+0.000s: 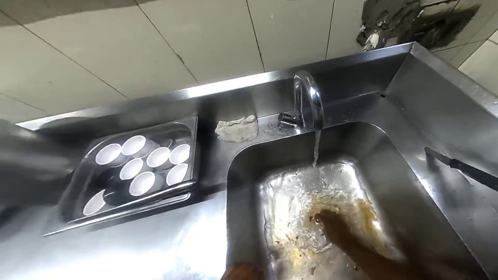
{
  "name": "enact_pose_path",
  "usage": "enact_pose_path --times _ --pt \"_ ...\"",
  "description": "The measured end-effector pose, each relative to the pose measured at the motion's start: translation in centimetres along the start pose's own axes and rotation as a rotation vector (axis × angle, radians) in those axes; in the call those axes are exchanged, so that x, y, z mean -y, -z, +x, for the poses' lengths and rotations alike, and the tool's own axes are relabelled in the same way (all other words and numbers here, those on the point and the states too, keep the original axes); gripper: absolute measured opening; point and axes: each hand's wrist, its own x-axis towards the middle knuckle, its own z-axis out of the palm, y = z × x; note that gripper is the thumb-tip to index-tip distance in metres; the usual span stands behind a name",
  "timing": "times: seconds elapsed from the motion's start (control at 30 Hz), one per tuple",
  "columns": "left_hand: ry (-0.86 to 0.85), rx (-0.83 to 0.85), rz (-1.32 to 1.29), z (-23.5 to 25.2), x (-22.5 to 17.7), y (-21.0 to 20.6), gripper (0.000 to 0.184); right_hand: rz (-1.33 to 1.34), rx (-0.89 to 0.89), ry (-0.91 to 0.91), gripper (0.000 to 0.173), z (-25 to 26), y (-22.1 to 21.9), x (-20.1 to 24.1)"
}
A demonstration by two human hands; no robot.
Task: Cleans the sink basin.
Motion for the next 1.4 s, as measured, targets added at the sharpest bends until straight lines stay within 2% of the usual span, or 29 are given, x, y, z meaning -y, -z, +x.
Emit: enact_pose_path --times 0.07,0.2,0.3,0.37,0.43,0.5,0.57,0.63,0.73,0.77,0.83,0.9,1.0,1.07,1.17,1.27,1.33,1.4 --pt "-0.003 0.005 0.018 -0.2 0.0 -0.2 0.041 0.051 -0.002 -0.108 0.05 0.8 0.8 1.0" --pt "-0.004 0.003 0.026 0.0 -0.1 0.0 0.041 -0.01 0.043 -0.036 0.064 -0.4 -0.6 0.8" --pt "0.0 -0.001 0.018 0.0 -0.2 -0.1 0.041 -0.027 0.076 -0.127 0.058 0.3 1.6 0.1" --pt "-0.001 -0.005 0.02 -0.1 -0.2 -0.3 0.041 0.016 0.034 -0.166 0.056 0.8 1.2 1.4" --pt "-0.008 -0.009 0.021 0.0 -0.1 -0.3 0.041 0.021 0.024 -0.123 0.062 -0.3 -0.2 2.1" --pt "-0.001 -0.008 0.019 -0.1 0.1 -0.3 0.04 -0.021 0.021 -0.095 0.064 -0.8 -0.4 1.0" --pt "0.005 -0.01 0.014 -0.1 0.0 -0.3 0.039 -0.027 0.007 -0.134 0.052 0.0 0.9 0.5" --pt "0.007 -0.012 0.017 -0.2 -0.2 -0.4 0.039 -0.039 -0.028 -0.169 0.05 1.0 0.6 1.1" --pt "0.003 -0.005 0.026 -0.1 -0.2 -0.3 0.039 -0.002 0.038 -0.104 0.068 -0.4 -1.0 1.5" --pt "0.006 -0.004 0.028 -0.1 -0.1 -0.3 0.039 -0.004 0.015 -0.082 0.067 -0.5 -1.2 0.6" --pt "0.005 -0.008 0.028 -0.2 -0.1 -0.3 0.038 -0.011 -0.02 -0.088 0.053 0.6 0.1 -0.6" --pt "0.004 -0.012 0.035 -0.2 -0.2 -0.5 0.038 -0.019 -0.004 -0.127 0.043 1.8 1.2 0.4" --pt "0.004 -0.008 0.037 -0.2 -0.2 -0.3 0.038 -0.064 0.029 -0.066 0.054 0.5 0.4 2.1" --pt "0.007 -0.012 0.04 -0.2 0.0 -0.3 0.039 -0.059 0.037 -0.049 0.063 -0.2 0.7 0.9" --pt "-0.004 -0.016 0.039 -0.2 0.0 -0.4 0.038 -0.001 0.006 -0.105 0.049 1.2 1.8 0.2" --pt "-0.005 -0.029 0.041 -0.1 -0.2 -0.3 0.039 -0.025 0.005 -0.105 0.057 0.9 0.0 2.1" --pt "-0.002 -0.028 0.043 -0.2 -0.1 -0.2 0.039 -0.03 0.004 -0.065 0.067 -0.3 -0.7 1.2" --pt "-0.004 -0.029 0.039 -0.2 0.0 -0.4 0.04 -0.014 0.003 -0.08 0.061 0.1 0.4 -0.3"
